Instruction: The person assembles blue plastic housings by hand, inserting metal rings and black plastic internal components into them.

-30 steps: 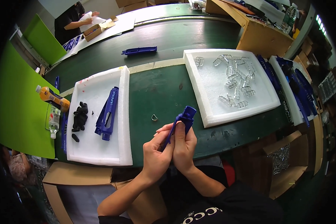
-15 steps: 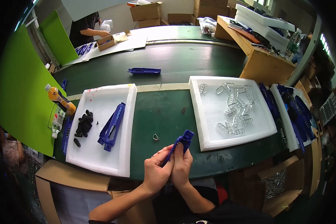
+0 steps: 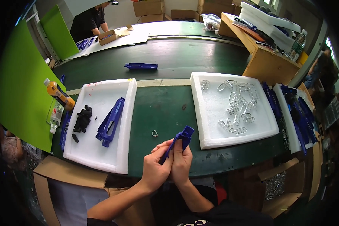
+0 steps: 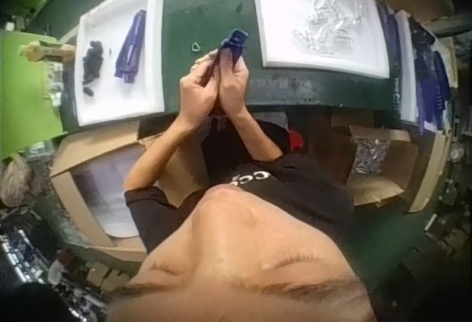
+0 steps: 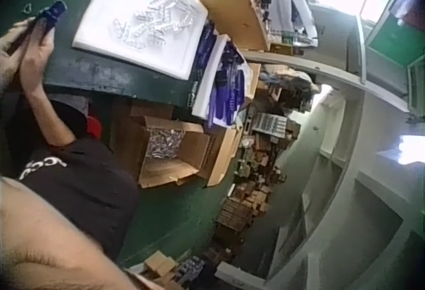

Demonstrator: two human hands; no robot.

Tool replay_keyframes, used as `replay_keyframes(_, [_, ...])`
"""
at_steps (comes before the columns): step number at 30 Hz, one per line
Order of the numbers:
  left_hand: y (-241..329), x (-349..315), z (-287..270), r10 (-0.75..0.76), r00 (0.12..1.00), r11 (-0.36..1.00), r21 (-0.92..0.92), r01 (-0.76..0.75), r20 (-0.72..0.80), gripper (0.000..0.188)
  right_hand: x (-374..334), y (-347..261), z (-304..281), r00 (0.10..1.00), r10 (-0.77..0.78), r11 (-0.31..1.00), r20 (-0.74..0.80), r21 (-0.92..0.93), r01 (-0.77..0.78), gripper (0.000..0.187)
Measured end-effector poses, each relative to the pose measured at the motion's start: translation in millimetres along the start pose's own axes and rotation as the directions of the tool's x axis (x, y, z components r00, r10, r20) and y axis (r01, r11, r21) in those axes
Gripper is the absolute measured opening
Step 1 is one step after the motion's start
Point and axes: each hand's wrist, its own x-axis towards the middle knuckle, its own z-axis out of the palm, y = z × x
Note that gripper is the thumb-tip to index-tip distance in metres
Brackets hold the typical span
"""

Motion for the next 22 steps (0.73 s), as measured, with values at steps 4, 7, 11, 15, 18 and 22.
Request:
replay_keyframes(4, [11.2, 5.0, -14.5, -0.207, 0.946, 0.948, -0.187, 0.256, 0.249, 0.044, 11.3, -10.8, -4.5, 0.991, -0.135, 0.951, 0.025, -0.277, 0.137, 0.035])
replay_keyframes(7, [16.9, 11.1, -17.4, -0.164, 0.942, 0.940, -0.243, 0.238, 0.292, 0.052, 9.0, -22.5, -13.2, 0.940, -0.333, 0.894, -0.081, -0.344, 0.287, 0.026])
replay_keyframes(11, [18.1, 13.3, -20.9, -0.078, 0.958, 0.989, -0.098, 0.109, 0.276, 0.066, 3.9, -31.5, -25.3, 0.961, -0.265, 0.939, 0.076, -0.204, 0.276, 0.023])
replay_keyframes(15, [19.5, 13.1, -20.0, -0.117, 0.944, 0.983, -0.098, 0.154, 0.310, 0.073, 6.1, -33.4, -29.5, 0.988, -0.068, 0.997, 0.135, -0.029, 0.072, 0.022])
replay_keyframes(18, [24.1, 12.4, -21.8, -0.207, 0.910, 0.965, -0.078, 0.250, 0.359, 0.075, 4.5, -32.0, -25.7, 0.995, -0.067, 0.998, 0.080, -0.016, 0.069, 0.021])
replay_keyframes(22, [30.1, 5.0, -19.0, -0.305, 0.874, 0.920, -0.118, 0.373, 0.378, 0.076, 3.0, -25.1, -31.0, 0.987, -0.108, 0.989, 0.118, 0.109, 0.095, 0.029])
